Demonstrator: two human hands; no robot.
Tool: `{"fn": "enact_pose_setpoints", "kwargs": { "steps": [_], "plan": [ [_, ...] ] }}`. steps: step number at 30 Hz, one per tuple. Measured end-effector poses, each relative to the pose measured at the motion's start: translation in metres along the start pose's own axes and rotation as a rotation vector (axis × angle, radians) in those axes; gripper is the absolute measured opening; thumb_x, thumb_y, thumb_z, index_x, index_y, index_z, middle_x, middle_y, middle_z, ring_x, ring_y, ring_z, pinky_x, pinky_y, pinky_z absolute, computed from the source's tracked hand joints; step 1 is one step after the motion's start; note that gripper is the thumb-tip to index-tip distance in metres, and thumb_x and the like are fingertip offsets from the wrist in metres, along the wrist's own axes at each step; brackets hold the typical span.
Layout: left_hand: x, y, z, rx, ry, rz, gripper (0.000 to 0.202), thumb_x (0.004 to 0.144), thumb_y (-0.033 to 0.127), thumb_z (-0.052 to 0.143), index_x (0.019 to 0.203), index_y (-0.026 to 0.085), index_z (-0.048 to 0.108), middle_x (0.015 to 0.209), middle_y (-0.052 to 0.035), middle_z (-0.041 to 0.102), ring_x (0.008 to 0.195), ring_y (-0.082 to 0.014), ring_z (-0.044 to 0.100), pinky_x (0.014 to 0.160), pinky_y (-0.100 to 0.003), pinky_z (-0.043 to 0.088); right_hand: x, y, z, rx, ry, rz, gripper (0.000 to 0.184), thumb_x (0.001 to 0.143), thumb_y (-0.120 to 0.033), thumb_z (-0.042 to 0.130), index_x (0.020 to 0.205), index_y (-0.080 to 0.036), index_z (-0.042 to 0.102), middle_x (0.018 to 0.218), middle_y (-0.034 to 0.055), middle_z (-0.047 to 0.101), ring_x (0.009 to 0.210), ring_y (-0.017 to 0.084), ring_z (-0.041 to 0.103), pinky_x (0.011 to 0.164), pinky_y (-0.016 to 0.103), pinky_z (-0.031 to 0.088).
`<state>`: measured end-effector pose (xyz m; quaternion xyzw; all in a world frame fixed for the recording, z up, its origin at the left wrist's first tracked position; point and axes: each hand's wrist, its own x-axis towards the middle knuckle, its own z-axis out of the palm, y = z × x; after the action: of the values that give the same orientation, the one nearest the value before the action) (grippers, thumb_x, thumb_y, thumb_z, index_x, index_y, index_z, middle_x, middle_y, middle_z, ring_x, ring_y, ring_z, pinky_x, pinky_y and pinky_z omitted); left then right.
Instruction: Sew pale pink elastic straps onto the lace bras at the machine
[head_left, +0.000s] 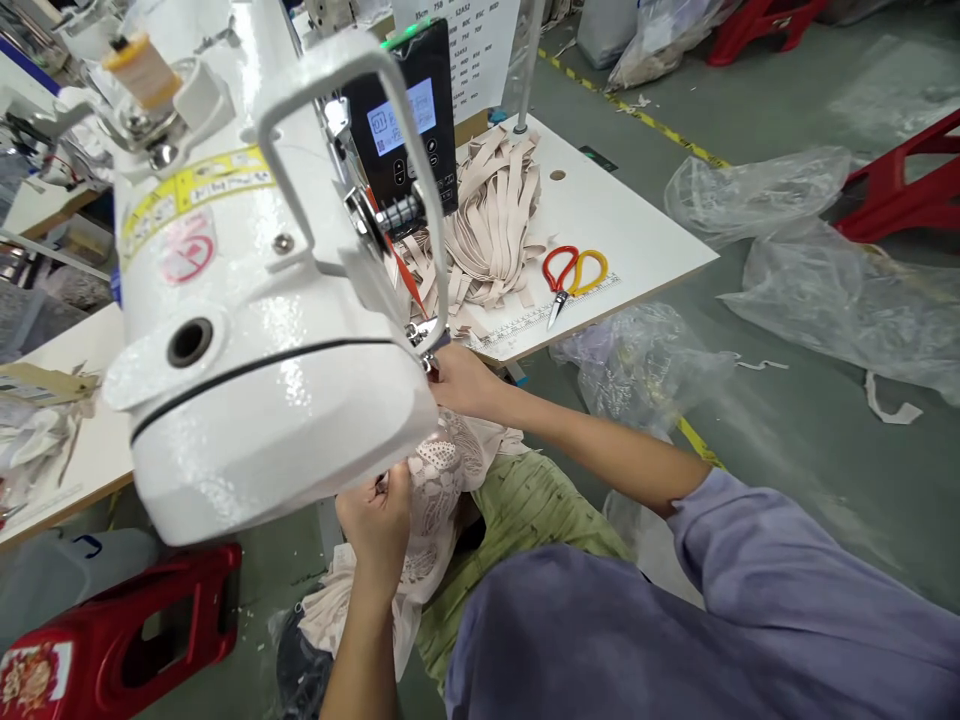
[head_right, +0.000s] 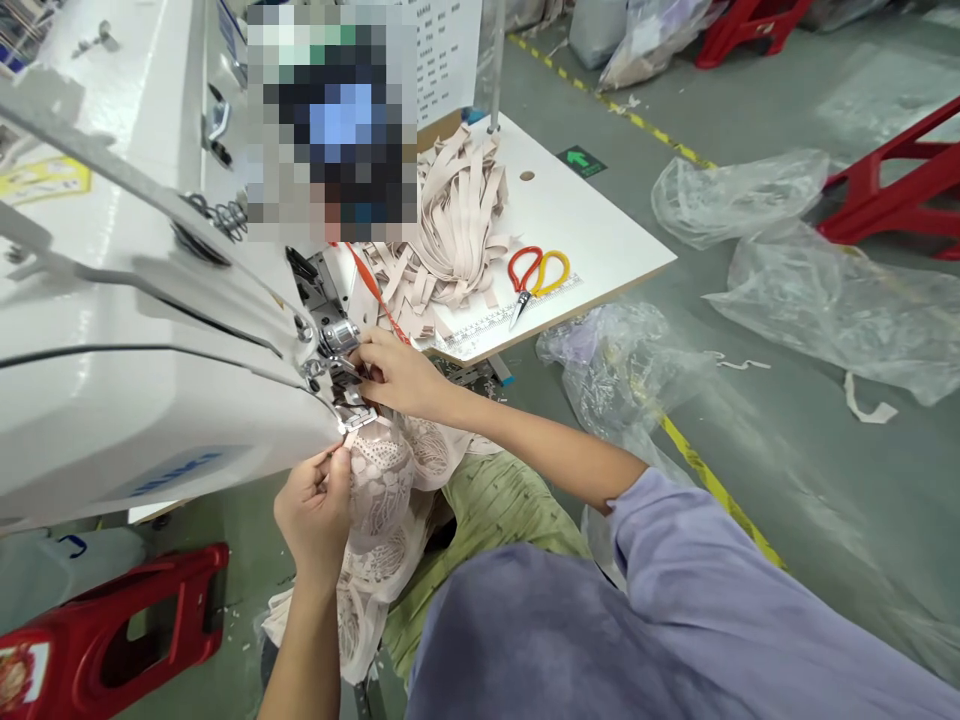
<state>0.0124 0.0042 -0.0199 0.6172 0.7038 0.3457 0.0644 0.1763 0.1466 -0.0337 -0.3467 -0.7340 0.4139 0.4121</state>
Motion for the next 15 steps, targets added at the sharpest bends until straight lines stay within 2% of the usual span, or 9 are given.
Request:
{"fn": "enact_pose_setpoints", "kwargs": {
  "steps": [3,6,8,10,12,14,15],
  "plan": [
    [0.0,-0.004,0.001,-0.029,-0.037,-0.114,0.025,0.087,0.04,0.063,0.077,0.018,0.064,0.071,-0.0024,0.071,0.066,-0.0155,0.066,0.064,-0.023,0.048,0.003,0.001,0.002,0.04,0.012,-0.002,0.014,0.073,-0.01,0.06,0.086,-0.016,0.06,0.102,0.004,0.055,0.071,0.012,0.044,0.067,0.026,0.038],
    [0.006,-0.006,-0.002,-0.148,-0.152,-0.281,0.034,0.086,0.048,0.064,0.098,0.016,0.064,0.094,-0.0081,0.074,0.082,-0.0194,0.07,0.073,-0.027,0.052,0.005,0.0,0.005,0.055,0.048,-0.007,0.015,0.07,-0.008,0.06,0.084,-0.015,0.06,0.102,0.004,0.055,0.077,0.013,0.047,0.068,0.025,0.037],
    [0.01,-0.006,-0.006,-0.274,-0.304,-0.366,0.045,0.086,0.054,0.063,0.11,0.016,0.063,0.107,-0.0117,0.073,0.097,-0.0243,0.069,0.081,-0.031,0.053,0.005,-0.001,0.006,0.06,0.06,-0.001,0.013,0.07,-0.006,0.059,0.081,-0.015,0.059,0.1,0.004,0.054,0.079,0.013,0.048,0.07,0.026,0.037],
    [0.008,-0.003,-0.006,-0.455,-0.514,-0.486,0.054,0.082,0.062,0.063,0.11,0.015,0.065,0.108,-0.0136,0.073,0.102,-0.0287,0.068,0.083,-0.035,0.054,0.002,-0.004,0.002,0.084,0.056,0.019,0.008,0.075,-0.008,0.059,0.079,-0.015,0.057,0.097,0.0039,0.053,0.077,0.013,0.048,0.07,0.026,0.038],
    [-0.005,0.002,0.001,-0.695,-0.716,-0.657,0.063,0.072,0.068,0.071,0.103,0.013,0.068,0.099,-0.0144,0.075,0.095,-0.0314,0.07,0.08,-0.038,0.055,-0.005,-0.009,-0.007,0.119,0.036,0.04,0.005,0.081,-0.014,0.06,0.078,-0.016,0.056,0.093,0.0033,0.052,0.077,0.013,0.048,0.071,0.027,0.039],
    [-0.027,0.007,0.016,-0.937,-0.839,-0.786,0.068,0.061,0.068,0.079,0.098,0.012,0.07,0.088,-0.0137,0.075,0.086,-0.0311,0.071,0.077,-0.039,0.055,-0.015,-0.015,-0.021,0.157,-0.042,0.047,0.012,0.086,-0.022,0.061,0.077,-0.017,0.054,0.087,0.0014,0.051,0.077,0.013,0.048,0.071,0.027,0.039],
    [-0.04,0.009,0.025,-1.029,-0.884,-0.8,0.069,0.06,0.068,0.08,0.098,0.012,0.07,0.086,-0.013,0.074,0.084,-0.0302,0.071,0.077,-0.039,0.055,-0.021,-0.018,-0.028,0.179,-0.099,0.051,0.015,0.087,-0.024,0.062,0.077,-0.017,0.053,0.084,0.0002,0.05,0.075,0.013,0.047,0.07,0.027,0.038]
  ]
}}
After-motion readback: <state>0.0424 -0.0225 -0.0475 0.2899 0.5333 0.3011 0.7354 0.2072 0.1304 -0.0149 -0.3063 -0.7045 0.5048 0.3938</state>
